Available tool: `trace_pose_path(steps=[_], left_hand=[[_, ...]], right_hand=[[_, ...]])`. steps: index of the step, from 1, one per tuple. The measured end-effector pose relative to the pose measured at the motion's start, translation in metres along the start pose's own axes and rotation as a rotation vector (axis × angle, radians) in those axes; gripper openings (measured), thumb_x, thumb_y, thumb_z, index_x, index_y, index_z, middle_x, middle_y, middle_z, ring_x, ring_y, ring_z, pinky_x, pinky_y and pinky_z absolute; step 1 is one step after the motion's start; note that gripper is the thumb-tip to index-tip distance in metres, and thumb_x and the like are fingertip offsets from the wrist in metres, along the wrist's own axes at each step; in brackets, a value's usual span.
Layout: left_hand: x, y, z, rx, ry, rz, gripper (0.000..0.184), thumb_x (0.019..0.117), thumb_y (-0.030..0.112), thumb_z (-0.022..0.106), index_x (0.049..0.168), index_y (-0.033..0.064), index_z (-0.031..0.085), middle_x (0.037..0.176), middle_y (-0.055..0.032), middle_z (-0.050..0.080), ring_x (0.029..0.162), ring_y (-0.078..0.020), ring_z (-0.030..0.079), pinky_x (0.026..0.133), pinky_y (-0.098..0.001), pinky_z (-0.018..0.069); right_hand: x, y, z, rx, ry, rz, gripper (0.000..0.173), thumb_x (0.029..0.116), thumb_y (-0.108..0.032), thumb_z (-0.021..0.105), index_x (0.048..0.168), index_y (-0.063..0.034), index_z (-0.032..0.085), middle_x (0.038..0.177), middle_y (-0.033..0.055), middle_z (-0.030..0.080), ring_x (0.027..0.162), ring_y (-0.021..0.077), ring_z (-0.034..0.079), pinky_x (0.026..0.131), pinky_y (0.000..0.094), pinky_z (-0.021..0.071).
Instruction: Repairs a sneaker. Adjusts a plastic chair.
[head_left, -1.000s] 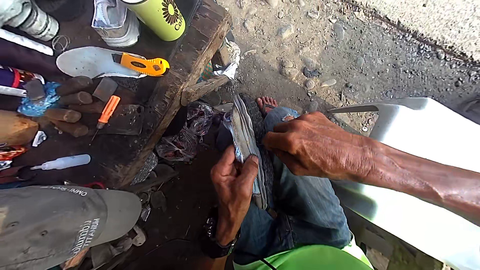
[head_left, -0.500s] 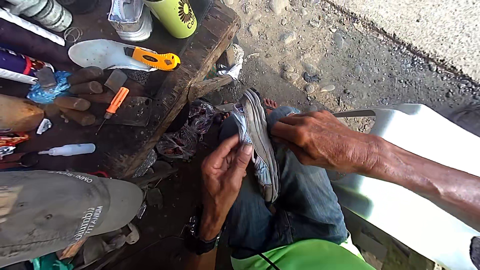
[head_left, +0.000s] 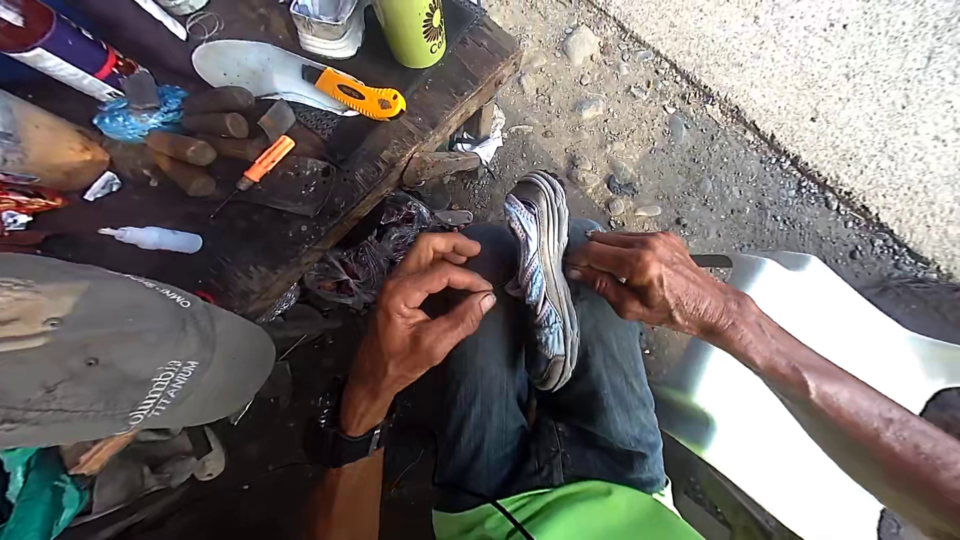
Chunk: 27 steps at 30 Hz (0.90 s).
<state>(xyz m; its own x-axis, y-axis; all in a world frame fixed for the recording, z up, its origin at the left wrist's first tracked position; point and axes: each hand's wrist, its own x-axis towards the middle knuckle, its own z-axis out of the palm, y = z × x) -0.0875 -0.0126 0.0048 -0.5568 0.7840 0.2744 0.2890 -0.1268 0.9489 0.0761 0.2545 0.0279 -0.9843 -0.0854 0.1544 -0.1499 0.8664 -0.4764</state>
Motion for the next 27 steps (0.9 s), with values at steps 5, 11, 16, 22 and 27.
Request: trace_pose_path(steps=[5,11,16,22,27], left_hand=[[0.007,0.0,0.02,-1.023,-0.192,-0.075,0.012,0.0955,0.023,0.068,0.102,0.0142,0.074,0.11,-0.0048,0.07,0.093,-0.0154,0.069,0.08,-0.0304,0.058],[0.023,-0.013,0.026,-0.089,0.021,-0.163,0.008,0.0935,0.011,0.071,0.099,0.0056,0.075,0.098,-0.0038,0.068,0.086,-0.0135,0.067,0.077,-0.029,0.0607],[0.029,-0.004,0.041,0.052,-0.087,-0.109,0.012,0.0942,0.011,0.069,0.09,0.0012,0.075,0.096,-0.0061,0.069,0.093,-0.0111,0.066,0.084,-0.0266,0.0579],[0.035,-0.002,0.039,0.152,-0.121,-0.062,0.01,0.0911,0.006,0.07,0.086,-0.0008,0.075,0.094,-0.009,0.071,0.094,-0.013,0.067,0.087,-0.0293,0.0565],[0.035,-0.002,0.039,0.188,-0.158,-0.064,0.013,0.0928,0.007,0.068,0.084,-0.0011,0.074,0.09,-0.009,0.07,0.09,-0.0131,0.067,0.084,-0.0287,0.0562]], right_hand=[[0.003,-0.001,0.002,0.001,0.0,-0.011,0.029,0.106,-0.031,0.051,0.101,-0.0144,0.075,0.08,-0.0007,0.066,0.072,0.0128,0.064,0.058,0.0332,0.0492],[0.005,-0.003,0.004,-0.019,-0.017,-0.003,0.031,0.1068,-0.031,0.048,0.103,-0.0151,0.075,0.084,-0.0004,0.068,0.078,0.0142,0.066,0.062,0.0338,0.0505],[-0.004,-0.005,0.009,-0.051,0.012,0.033,0.03,0.1059,-0.034,0.046,0.101,-0.0162,0.069,0.082,0.0019,0.065,0.073,0.0192,0.067,0.056,0.0398,0.0517],[0.004,0.002,0.022,-0.111,0.2,-0.013,0.033,0.1025,-0.04,0.045,0.091,-0.0202,0.07,0.074,-0.0021,0.063,0.061,0.015,0.065,0.045,0.0363,0.0495],[0.004,0.0,0.022,-0.11,0.2,0.055,0.032,0.1012,-0.04,0.047,0.09,-0.0213,0.07,0.074,-0.0018,0.065,0.062,0.0168,0.067,0.045,0.0398,0.0504]])
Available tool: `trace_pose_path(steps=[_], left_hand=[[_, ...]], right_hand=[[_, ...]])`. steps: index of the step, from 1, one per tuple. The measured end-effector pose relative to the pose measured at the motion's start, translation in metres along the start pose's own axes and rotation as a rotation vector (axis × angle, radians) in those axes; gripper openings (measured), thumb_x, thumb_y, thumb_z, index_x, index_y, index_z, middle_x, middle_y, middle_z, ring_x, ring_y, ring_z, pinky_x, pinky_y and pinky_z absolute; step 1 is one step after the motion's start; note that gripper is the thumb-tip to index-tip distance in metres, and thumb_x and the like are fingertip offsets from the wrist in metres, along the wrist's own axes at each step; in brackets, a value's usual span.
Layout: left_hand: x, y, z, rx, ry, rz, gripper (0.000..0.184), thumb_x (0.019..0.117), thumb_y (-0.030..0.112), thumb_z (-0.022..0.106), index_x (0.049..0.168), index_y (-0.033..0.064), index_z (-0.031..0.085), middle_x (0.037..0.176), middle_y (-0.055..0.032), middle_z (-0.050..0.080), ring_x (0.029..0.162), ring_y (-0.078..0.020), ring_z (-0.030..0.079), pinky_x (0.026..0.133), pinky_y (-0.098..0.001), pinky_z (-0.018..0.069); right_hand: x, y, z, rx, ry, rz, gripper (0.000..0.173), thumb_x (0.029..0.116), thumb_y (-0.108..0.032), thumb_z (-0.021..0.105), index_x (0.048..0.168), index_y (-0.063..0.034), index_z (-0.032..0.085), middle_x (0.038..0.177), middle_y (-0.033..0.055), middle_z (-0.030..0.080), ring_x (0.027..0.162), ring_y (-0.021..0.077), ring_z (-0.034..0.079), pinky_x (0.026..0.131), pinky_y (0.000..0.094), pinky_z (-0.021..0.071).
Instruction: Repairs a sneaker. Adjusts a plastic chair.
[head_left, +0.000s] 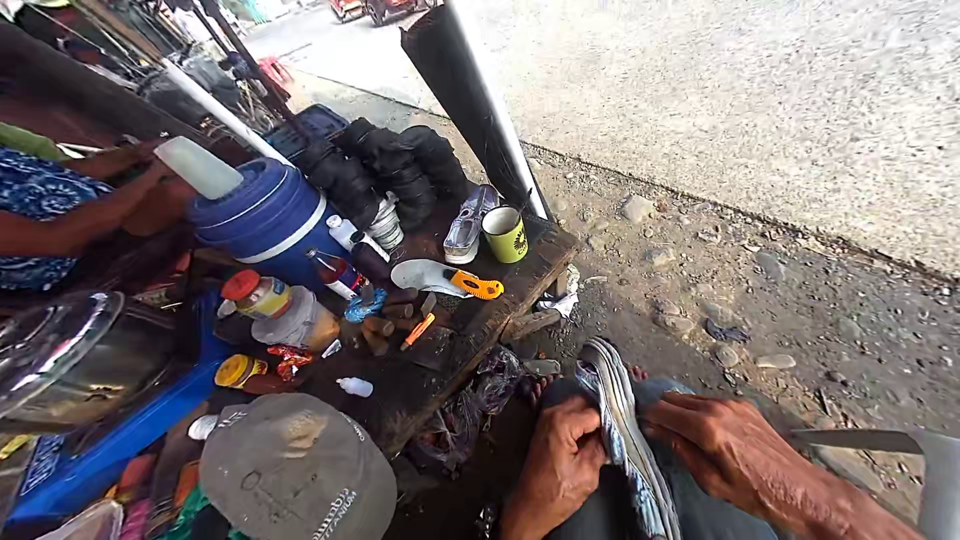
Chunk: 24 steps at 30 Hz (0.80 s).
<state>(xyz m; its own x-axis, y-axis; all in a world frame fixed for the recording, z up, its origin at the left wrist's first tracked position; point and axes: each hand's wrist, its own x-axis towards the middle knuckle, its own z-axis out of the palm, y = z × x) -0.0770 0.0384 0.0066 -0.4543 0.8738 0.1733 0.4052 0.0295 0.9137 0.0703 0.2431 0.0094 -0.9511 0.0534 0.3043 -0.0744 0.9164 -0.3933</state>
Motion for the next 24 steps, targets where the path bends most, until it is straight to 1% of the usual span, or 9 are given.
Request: trace_pose_path(steps=[4,6,9,12,14,16,19,21,24], left_hand=[[-0.001,0.0,-0.001,-0.007,-0.012,-0.008,0.013,0.0945,0.007,0.066,0.089,-0.0023,0.074,0.091,-0.0095,0.07,0.091,-0.0136,0.067,0.085,-0.0288,0.0564],[0.0,0.001,0.001,0.05,0.021,-0.065,0.013,0.0946,0.008,0.065,0.095,-0.0009,0.074,0.092,-0.0085,0.07,0.09,-0.0124,0.068,0.085,-0.0285,0.0577],[0.005,0.003,-0.005,0.163,-0.013,-0.187,0.016,0.0943,0.012,0.06,0.093,0.0014,0.072,0.088,-0.0074,0.067,0.083,-0.0138,0.066,0.078,-0.032,0.0563],[0.005,0.001,-0.012,0.141,-0.064,-0.234,0.015,0.0919,0.012,0.062,0.089,0.0023,0.073,0.088,-0.0065,0.066,0.083,-0.0137,0.065,0.077,-0.0329,0.0553],[0.003,-0.002,-0.014,0.089,-0.086,-0.231,0.013,0.09,0.011,0.064,0.086,0.0029,0.073,0.088,-0.0059,0.067,0.085,-0.0128,0.065,0.079,-0.0319,0.0551],[0.001,-0.008,-0.017,0.026,-0.112,-0.223,0.011,0.0903,0.011,0.066,0.087,0.004,0.075,0.092,-0.0048,0.07,0.09,-0.0119,0.066,0.083,-0.0315,0.0558],[0.002,-0.015,-0.023,-0.047,-0.127,-0.193,0.011,0.092,0.01,0.067,0.092,0.0049,0.077,0.099,-0.0039,0.073,0.098,-0.0105,0.068,0.09,-0.031,0.0566],[0.002,-0.014,-0.021,-0.061,-0.135,-0.186,0.012,0.0923,0.008,0.065,0.094,0.0054,0.077,0.102,-0.0038,0.073,0.101,-0.0105,0.068,0.092,-0.0307,0.0566],[0.003,-0.01,-0.02,-0.052,-0.146,-0.167,0.013,0.0925,0.007,0.064,0.095,0.0049,0.077,0.104,-0.0043,0.073,0.102,-0.0101,0.068,0.093,-0.03,0.0564]], right_hand=[[0.001,-0.004,-0.001,-0.012,-0.028,0.059,0.031,0.1008,-0.04,0.049,0.091,-0.0207,0.071,0.075,-0.0007,0.066,0.063,0.0191,0.068,0.046,0.0429,0.0522],[0.006,-0.009,-0.006,-0.017,-0.099,0.121,0.028,0.1004,-0.038,0.052,0.093,-0.019,0.071,0.077,0.0022,0.069,0.065,0.0236,0.07,0.049,0.0474,0.0537],[0.023,-0.016,-0.017,-0.006,-0.316,0.214,0.029,0.1032,-0.035,0.051,0.099,-0.0134,0.07,0.085,0.0109,0.071,0.077,0.0336,0.072,0.06,0.0556,0.0551],[0.039,-0.027,-0.028,-0.043,-0.544,0.223,0.032,0.1074,-0.032,0.046,0.108,-0.007,0.066,0.097,0.0176,0.07,0.09,0.0401,0.071,0.073,0.0583,0.0548],[0.042,-0.038,-0.029,-0.087,-0.617,0.194,0.024,0.1044,-0.021,0.05,0.111,-0.0018,0.063,0.103,0.0221,0.069,0.095,0.0432,0.069,0.076,0.0582,0.055],[0.037,-0.043,-0.021,-0.121,-0.585,0.13,0.017,0.0961,-0.009,0.06,0.11,0.002,0.063,0.102,0.0241,0.067,0.094,0.044,0.068,0.073,0.0559,0.0563],[0.026,-0.024,-0.004,-0.229,-0.305,-0.12,0.013,0.0838,-0.011,0.071,0.093,-0.0069,0.063,0.082,0.0124,0.064,0.068,0.0313,0.068,0.051,0.0434,0.055],[0.023,-0.016,-0.008,-0.232,-0.278,-0.171,0.011,0.0868,-0.016,0.069,0.094,-0.0094,0.063,0.077,0.0096,0.062,0.063,0.0284,0.066,0.048,0.0425,0.0526],[0.022,-0.014,-0.019,-0.186,-0.33,-0.134,0.013,0.0962,-0.021,0.059,0.099,-0.009,0.064,0.074,0.0101,0.06,0.06,0.0304,0.064,0.048,0.046,0.05]])
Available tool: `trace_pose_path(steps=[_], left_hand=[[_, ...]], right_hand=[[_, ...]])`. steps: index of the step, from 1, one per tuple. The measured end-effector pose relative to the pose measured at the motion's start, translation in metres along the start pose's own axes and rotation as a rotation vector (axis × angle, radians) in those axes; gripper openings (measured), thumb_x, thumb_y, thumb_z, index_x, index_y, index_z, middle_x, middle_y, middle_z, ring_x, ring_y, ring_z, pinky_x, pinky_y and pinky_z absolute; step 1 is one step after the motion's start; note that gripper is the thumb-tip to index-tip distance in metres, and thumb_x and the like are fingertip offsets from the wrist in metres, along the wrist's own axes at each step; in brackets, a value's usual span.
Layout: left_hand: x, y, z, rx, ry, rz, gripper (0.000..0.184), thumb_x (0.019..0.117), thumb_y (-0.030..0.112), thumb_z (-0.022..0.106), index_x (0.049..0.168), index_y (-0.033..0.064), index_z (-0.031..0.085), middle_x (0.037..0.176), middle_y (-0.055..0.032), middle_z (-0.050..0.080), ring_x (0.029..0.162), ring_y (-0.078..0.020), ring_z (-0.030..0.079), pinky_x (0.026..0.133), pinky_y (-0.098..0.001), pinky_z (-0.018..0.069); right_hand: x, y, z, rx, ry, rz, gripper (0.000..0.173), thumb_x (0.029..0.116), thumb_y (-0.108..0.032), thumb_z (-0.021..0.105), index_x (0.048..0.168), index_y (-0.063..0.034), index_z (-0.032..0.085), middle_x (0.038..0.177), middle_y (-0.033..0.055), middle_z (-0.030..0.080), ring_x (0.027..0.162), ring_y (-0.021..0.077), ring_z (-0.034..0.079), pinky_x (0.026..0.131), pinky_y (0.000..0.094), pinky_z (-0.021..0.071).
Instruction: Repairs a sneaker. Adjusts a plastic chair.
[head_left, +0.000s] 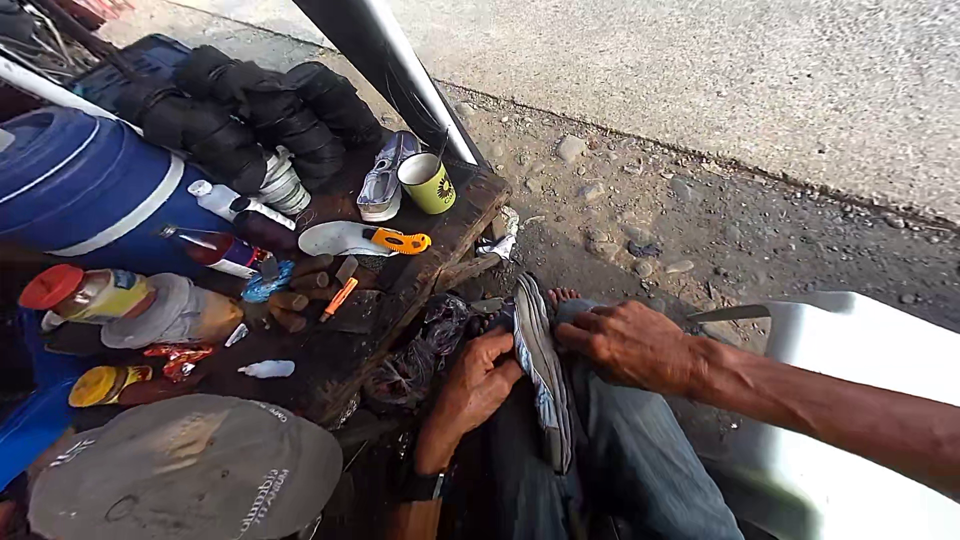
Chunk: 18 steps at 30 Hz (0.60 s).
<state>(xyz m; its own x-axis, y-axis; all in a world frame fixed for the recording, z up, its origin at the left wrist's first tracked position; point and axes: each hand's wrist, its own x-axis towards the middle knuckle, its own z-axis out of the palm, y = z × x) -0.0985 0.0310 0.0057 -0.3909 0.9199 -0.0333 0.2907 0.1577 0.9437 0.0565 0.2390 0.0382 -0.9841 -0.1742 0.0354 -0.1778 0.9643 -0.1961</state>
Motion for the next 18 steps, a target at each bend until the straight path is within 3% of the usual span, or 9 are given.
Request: trace_pose_path(steps=[3,5,10,14,16,18], left_hand=[[0.002,0.005,0.0,-0.01,-0.003,0.021,0.013,0.0933,0.006,0.063,0.096,0.0036,0.076,0.107,-0.0058,0.073,0.103,-0.0104,0.068,0.092,-0.0291,0.0573],[0.002,0.006,0.001,-0.038,-0.004,0.017,0.014,0.0943,0.006,0.063,0.099,0.0033,0.076,0.106,-0.0054,0.073,0.1,-0.0098,0.069,0.089,-0.0274,0.0587],[-0.002,0.005,0.005,-0.038,0.067,0.024,0.013,0.0934,0.005,0.064,0.098,0.0048,0.076,0.101,-0.0029,0.073,0.085,-0.0075,0.069,0.073,-0.0225,0.0589],[-0.002,0.005,0.005,-0.025,0.084,0.044,0.009,0.0928,0.007,0.067,0.096,0.0042,0.075,0.096,-0.0026,0.072,0.081,-0.0078,0.068,0.072,-0.0227,0.059],[-0.001,0.003,0.004,-0.007,0.067,0.04,0.009,0.095,0.013,0.07,0.097,0.0058,0.075,0.091,-0.0008,0.072,0.08,-0.0077,0.069,0.073,-0.0236,0.0595],[-0.001,0.0,0.004,0.014,0.069,0.056,0.008,0.0949,0.01,0.068,0.098,0.0055,0.074,0.087,0.0005,0.073,0.079,-0.0059,0.07,0.075,-0.0235,0.0606]], right_hand=[[-0.004,0.001,-0.001,0.075,-0.038,0.057,0.029,0.1066,-0.031,0.045,0.104,-0.0084,0.063,0.072,0.0103,0.058,0.06,0.0317,0.063,0.05,0.0476,0.049],[-0.008,0.0,0.004,0.075,0.005,0.105,0.041,0.1097,-0.041,0.038,0.101,-0.0105,0.064,0.069,0.006,0.056,0.057,0.0266,0.061,0.047,0.0425,0.0465],[-0.027,0.004,0.007,0.09,0.096,0.252,0.041,0.1078,-0.046,0.041,0.096,-0.0134,0.061,0.062,0.0003,0.054,0.052,0.0215,0.059,0.045,0.0396,0.0435],[-0.077,0.033,0.009,0.078,0.116,0.454,0.04,0.1051,-0.048,0.042,0.096,-0.0143,0.063,0.057,-0.0004,0.052,0.048,0.0221,0.057,0.042,0.0432,0.0427],[-0.098,0.041,0.009,0.084,0.155,0.533,0.042,0.1045,-0.049,0.041,0.093,-0.0149,0.064,0.054,-0.0021,0.049,0.046,0.0199,0.054,0.042,0.0425,0.0398],[-0.101,0.032,0.011,0.214,0.168,0.537,0.043,0.104,-0.05,0.041,0.091,-0.0167,0.065,0.054,-0.0052,0.047,0.047,0.0145,0.051,0.043,0.0388,0.0393]])
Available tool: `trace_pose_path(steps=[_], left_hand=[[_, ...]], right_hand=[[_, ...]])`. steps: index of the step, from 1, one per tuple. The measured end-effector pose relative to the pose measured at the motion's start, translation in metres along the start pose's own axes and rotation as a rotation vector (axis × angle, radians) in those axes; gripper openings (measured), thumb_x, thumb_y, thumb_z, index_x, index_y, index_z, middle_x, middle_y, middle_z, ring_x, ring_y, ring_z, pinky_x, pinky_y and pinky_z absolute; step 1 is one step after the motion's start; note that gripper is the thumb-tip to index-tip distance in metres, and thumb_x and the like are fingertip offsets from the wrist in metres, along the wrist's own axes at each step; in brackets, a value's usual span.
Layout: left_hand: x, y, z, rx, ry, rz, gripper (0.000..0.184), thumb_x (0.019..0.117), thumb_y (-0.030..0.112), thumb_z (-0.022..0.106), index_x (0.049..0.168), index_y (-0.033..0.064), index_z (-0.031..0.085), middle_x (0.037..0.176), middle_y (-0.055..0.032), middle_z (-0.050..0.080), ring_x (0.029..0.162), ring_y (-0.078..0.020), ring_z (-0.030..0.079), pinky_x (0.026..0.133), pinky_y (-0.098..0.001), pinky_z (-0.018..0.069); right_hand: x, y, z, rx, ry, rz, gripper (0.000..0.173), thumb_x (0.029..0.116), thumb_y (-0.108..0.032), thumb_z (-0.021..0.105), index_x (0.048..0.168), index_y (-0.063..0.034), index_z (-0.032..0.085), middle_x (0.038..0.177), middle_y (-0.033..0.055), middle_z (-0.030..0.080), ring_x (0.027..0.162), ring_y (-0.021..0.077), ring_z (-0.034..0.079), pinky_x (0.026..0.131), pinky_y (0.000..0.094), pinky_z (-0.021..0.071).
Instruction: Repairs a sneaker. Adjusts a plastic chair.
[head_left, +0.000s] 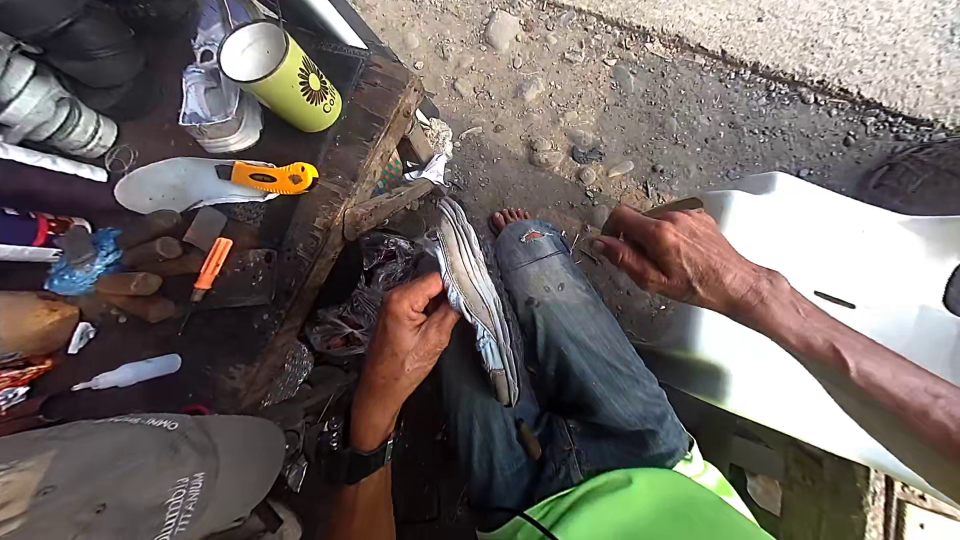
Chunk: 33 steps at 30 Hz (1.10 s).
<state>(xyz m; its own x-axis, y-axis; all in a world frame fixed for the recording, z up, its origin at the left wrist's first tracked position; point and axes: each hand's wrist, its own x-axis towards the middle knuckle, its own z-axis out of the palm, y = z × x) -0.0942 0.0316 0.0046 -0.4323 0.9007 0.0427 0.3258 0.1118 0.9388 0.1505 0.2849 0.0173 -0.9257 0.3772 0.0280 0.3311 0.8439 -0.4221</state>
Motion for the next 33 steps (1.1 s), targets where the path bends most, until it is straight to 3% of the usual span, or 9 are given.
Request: trace_pose_path(steps=[4,7,12,16,19,22,27,29,33], left_hand=[[-0.007,-0.005,0.004,0.181,0.118,0.07,0.015,0.0924,0.007,0.06,0.089,0.0052,0.075,0.081,0.0013,0.072,0.077,-0.0014,0.068,0.073,-0.0211,0.0581],[-0.01,-0.005,0.009,0.274,0.21,0.085,0.017,0.09,0.006,0.058,0.081,0.0044,0.072,0.075,0.0002,0.069,0.071,-0.0009,0.065,0.067,-0.0205,0.0544],[-0.012,-0.004,0.01,0.235,0.217,0.066,0.016,0.0904,0.004,0.057,0.084,0.0028,0.072,0.076,0.0009,0.068,0.071,0.0003,0.063,0.067,-0.0175,0.0536],[-0.013,-0.003,0.011,0.249,0.226,0.051,0.015,0.0907,0.004,0.058,0.085,0.003,0.072,0.076,0.0007,0.069,0.071,-0.0004,0.064,0.067,-0.0182,0.0539],[-0.014,-0.003,0.01,0.26,0.228,0.035,0.016,0.0914,0.006,0.058,0.084,0.0036,0.072,0.076,0.0007,0.068,0.071,-0.0002,0.064,0.068,-0.0186,0.0541],[-0.014,-0.003,0.011,0.304,0.226,0.046,0.018,0.092,0.008,0.057,0.082,0.0046,0.071,0.074,0.0001,0.067,0.07,-0.0021,0.063,0.066,-0.0206,0.0532],[-0.017,-0.003,0.01,0.239,0.234,0.037,0.016,0.0936,0.005,0.056,0.086,0.0028,0.071,0.075,0.0009,0.066,0.069,-0.0007,0.061,0.064,-0.0176,0.0519],[-0.018,-0.003,0.007,0.203,0.236,0.038,0.015,0.0941,0.004,0.057,0.09,0.0024,0.071,0.076,0.0012,0.067,0.069,-0.0006,0.062,0.063,-0.0169,0.0523],[-0.024,-0.005,0.008,0.143,0.255,0.024,0.015,0.0948,0.004,0.057,0.095,0.0009,0.072,0.078,0.0018,0.068,0.066,-0.0003,0.061,0.061,-0.0165,0.052]], right_hand=[[-0.005,-0.018,0.016,0.681,-0.281,-0.003,0.045,0.1068,-0.051,0.048,0.089,-0.0139,0.066,0.064,-0.0073,0.05,0.056,0.002,0.048,0.052,0.0232,0.04],[-0.01,-0.033,0.024,0.951,-0.236,-0.024,0.033,0.1029,-0.039,0.062,0.087,-0.01,0.067,0.068,-0.0087,0.053,0.059,-0.0035,0.045,0.052,0.0154,0.0351],[0.007,-0.066,0.036,0.548,0.104,-0.124,0.025,0.0997,-0.032,0.064,0.11,-0.0134,0.078,0.094,-0.0022,0.066,0.077,0.0033,0.06,0.063,0.0216,0.0511],[0.028,-0.085,0.054,0.273,0.163,-0.213,0.021,0.0951,-0.027,0.059,0.099,-0.0158,0.077,0.101,0.0029,0.068,0.093,0.0158,0.066,0.067,0.0342,0.0533],[0.019,-0.082,0.035,0.956,0.051,-0.211,0.02,0.0976,-0.017,0.054,0.089,-0.0051,0.067,0.096,0.0013,0.065,0.091,0.005,0.06,0.074,0.0206,0.0498],[0.007,-0.07,0.022,1.329,-0.084,-0.139,0.023,0.1007,-0.03,0.056,0.093,-0.01,0.063,0.09,-0.0047,0.062,0.077,-0.0017,0.055,0.063,0.015,0.043],[0.021,-0.06,0.026,0.906,-0.113,0.048,0.012,0.0957,-0.018,0.064,0.107,-0.0132,0.065,0.075,-0.0066,0.061,0.065,0.0021,0.057,0.057,0.0199,0.0477],[0.028,-0.058,0.025,0.711,-0.05,-0.004,0.011,0.0961,-0.015,0.06,0.1,-0.0133,0.07,0.076,-0.0073,0.063,0.065,0.0012,0.057,0.057,0.0212,0.0478],[0.036,-0.065,0.024,0.299,0.094,-0.118,0.031,0.0945,-0.022,0.054,0.112,-0.02,0.079,0.077,-0.0046,0.057,0.063,0.0082,0.055,0.051,0.0303,0.042]])
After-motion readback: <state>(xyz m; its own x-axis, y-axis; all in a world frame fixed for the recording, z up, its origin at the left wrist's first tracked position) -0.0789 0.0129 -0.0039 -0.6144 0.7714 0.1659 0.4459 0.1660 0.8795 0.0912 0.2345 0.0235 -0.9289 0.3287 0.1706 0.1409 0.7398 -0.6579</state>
